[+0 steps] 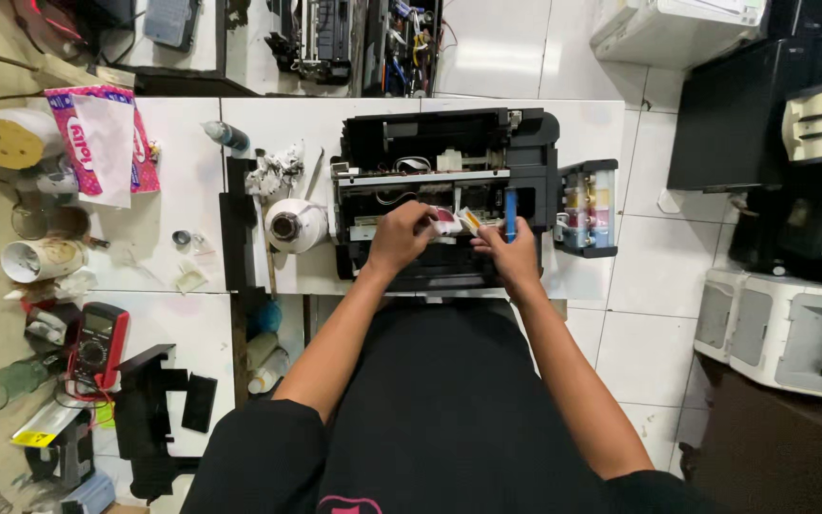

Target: The person cleans the internal components of a disassembled printer using a syringe and a cloth. They repeatedly inject liquid into the print head area and wipe away residue, handling the print head and internal mechanisms throughout the process.

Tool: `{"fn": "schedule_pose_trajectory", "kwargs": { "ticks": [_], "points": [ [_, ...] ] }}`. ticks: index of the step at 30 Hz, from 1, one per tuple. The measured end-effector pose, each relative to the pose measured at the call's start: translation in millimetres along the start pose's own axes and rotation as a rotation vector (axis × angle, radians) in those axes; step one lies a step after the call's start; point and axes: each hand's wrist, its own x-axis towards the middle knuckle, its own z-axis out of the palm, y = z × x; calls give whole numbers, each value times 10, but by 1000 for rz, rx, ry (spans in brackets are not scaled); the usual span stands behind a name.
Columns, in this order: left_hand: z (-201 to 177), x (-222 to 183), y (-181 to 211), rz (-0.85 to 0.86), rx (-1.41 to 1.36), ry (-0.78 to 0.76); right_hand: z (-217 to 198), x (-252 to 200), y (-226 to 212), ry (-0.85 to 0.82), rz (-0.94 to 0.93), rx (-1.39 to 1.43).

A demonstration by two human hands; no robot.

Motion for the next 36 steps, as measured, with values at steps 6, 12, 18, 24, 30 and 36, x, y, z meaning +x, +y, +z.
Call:
{"fn": "schedule_pose_trajectory", "kwargs": {
  "ticks": [6, 12, 18, 24, 30, 36],
  "points": [
    [-173, -166, 203, 117, 102, -114, 70, 98, 225, -63, 37, 22],
    [-82, -324, 89, 71, 169, 39, -68, 228, 190, 150, -93, -579],
    [82, 21, 142, 210, 211, 188, -80, 413, 224, 1, -166, -748],
    [395, 816, 446, -36, 451, -323, -1, 313, 274, -78, 21, -636],
    [1107, 1215, 121, -29, 715, -442, -215, 217, 170, -33, 30, -376],
    [1075, 1181, 302, -168, 857, -614, -305, 149, -6, -11, -10, -254]
  ]
}}
